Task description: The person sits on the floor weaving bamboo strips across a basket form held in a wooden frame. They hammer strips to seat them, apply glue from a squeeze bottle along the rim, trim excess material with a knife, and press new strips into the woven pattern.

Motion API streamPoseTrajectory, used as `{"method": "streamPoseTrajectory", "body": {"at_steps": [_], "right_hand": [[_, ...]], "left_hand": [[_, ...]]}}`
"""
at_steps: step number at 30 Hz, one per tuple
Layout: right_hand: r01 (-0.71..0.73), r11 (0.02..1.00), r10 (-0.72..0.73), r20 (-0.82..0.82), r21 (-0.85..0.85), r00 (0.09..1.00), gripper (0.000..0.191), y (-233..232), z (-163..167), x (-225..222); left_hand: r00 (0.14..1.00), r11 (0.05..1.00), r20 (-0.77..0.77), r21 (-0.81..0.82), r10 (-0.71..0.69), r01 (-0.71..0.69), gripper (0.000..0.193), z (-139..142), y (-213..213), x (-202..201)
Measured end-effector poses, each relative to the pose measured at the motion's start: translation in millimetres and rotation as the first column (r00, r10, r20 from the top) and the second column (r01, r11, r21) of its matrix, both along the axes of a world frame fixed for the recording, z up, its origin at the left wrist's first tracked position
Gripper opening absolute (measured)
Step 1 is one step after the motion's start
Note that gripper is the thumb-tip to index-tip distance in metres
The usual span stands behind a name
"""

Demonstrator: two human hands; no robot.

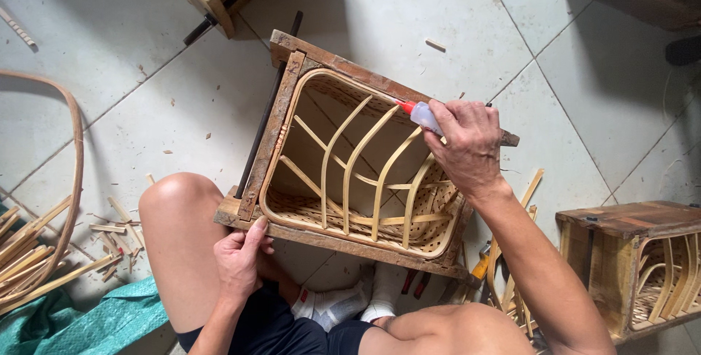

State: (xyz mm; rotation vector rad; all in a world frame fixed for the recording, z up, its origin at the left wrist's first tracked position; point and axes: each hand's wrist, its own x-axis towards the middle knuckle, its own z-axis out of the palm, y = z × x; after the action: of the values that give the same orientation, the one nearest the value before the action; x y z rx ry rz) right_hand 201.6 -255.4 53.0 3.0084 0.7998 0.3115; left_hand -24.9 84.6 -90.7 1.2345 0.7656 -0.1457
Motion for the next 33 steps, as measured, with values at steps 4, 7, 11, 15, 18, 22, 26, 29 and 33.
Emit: {"method": "streamPoseTrajectory", "body": {"at_steps": [4,7,11,15,18,22,26,29,33], "right_hand": [[-0.025,0.999,0.026,0.019,-0.033,0.999,0.049,1,0,2],[-0.044,0.998,0.045,0.015,-0.054,0.999,0.047,-3,-1,3],[-0.047,0.995,0.050,0.030,-0.085,0.998,0.044,-15,0,-2],[0.081,0.995,-0.080,0.018,-0.052,0.997,0.043,-39,7,-15],[0.339,0.917,-0.321,-0.114,0.210,0.940,0.042,-66,15,-39],[0.678,0.456,-0.524,-0.442,0.576,0.728,0.033,-108,8,-82],[0.676,0.068,-0.469,-0.574,0.733,0.671,0.031,-150,-28,-103],[0.727,0.023,-0.520,-0.613,0.687,0.595,0.033,-174,-59,-106],[0.793,0.086,-0.680,-0.546,0.603,0.489,0.042,-185,-92,-107]], "left_hand": [[1.000,1.000,0.003,-0.007,-0.006,0.006,0.028,2,0,1],[1.000,1.000,0.006,-0.012,0.000,0.000,0.027,1,0,1],[1.000,1.000,0.007,0.002,-0.014,0.014,0.029,-1,1,0],[1.000,0.999,0.003,0.045,-0.010,0.010,0.031,-1,0,-3],[0.997,0.985,-0.079,0.166,-0.022,0.035,0.040,6,-7,-6],[0.996,0.994,0.031,0.072,0.082,-0.084,0.052,25,-27,-5],[0.999,0.963,-0.027,0.270,0.021,-0.013,0.068,51,-53,-1],[0.998,0.975,0.020,0.216,-0.055,0.050,0.071,64,-73,8],[0.997,0.982,-0.002,0.176,-0.071,0.071,0.070,69,-74,39]]}}
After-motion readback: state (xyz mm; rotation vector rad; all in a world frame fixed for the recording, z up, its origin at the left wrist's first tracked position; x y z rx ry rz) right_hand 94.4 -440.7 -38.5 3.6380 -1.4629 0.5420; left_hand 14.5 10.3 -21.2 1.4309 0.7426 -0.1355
